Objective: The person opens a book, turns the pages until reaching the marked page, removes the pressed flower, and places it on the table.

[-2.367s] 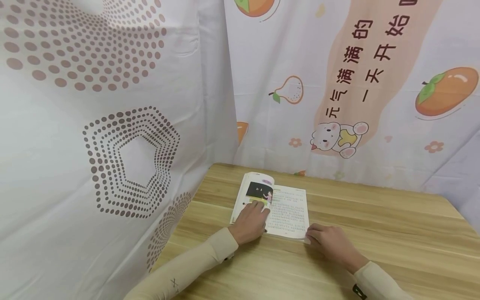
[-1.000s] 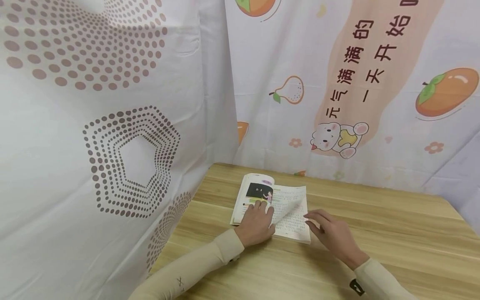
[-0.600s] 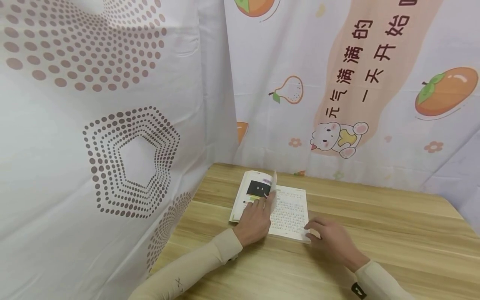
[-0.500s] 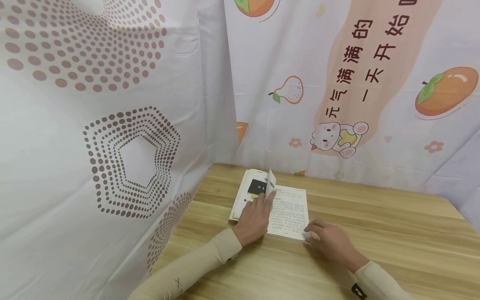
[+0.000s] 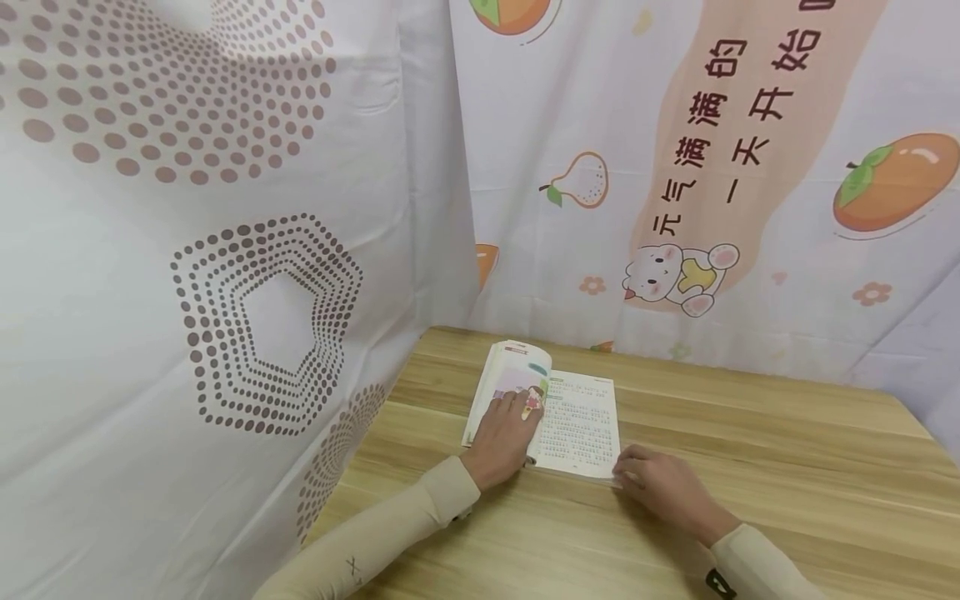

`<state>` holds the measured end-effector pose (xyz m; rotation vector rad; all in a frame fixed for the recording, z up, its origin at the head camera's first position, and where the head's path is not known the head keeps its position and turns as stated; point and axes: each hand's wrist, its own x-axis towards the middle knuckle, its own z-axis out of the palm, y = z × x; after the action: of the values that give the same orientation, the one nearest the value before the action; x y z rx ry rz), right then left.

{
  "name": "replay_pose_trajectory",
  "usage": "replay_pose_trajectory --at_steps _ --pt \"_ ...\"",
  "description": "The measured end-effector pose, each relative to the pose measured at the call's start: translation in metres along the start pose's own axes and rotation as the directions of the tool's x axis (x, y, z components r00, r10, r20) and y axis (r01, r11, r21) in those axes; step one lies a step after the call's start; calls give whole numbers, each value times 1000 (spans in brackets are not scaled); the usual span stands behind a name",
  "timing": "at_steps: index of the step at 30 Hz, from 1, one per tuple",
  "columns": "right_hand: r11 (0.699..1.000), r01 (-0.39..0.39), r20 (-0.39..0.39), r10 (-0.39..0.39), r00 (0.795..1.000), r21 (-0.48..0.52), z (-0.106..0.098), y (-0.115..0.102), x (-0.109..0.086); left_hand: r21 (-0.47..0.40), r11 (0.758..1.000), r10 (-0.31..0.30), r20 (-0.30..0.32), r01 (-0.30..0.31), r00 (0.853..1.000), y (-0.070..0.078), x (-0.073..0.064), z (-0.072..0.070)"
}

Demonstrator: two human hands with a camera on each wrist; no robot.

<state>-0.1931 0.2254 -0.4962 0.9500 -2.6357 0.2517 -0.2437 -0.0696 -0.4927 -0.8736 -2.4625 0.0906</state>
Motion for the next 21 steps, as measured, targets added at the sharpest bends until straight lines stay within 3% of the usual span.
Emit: replay_pose_trajectory --at_steps 7,12,17,21 --pt "994 99 -114 -103 988 -45 4 1 2 -17 999 43 2 -43 999 0 -2 -1" --pt "990 124 -162 -133 978 -67 3 -1 5 -3 998 66 19 -66 998 1 -2 -1" --pt "991 126 -178 -133 975 -53 2 0 5 -9 997 80 21 -80 997 2 -2 0" --pt "997 82 -168 -82 982 -6 -1 -1 6 -11 996 87 0 -87 996 1 -2 1"
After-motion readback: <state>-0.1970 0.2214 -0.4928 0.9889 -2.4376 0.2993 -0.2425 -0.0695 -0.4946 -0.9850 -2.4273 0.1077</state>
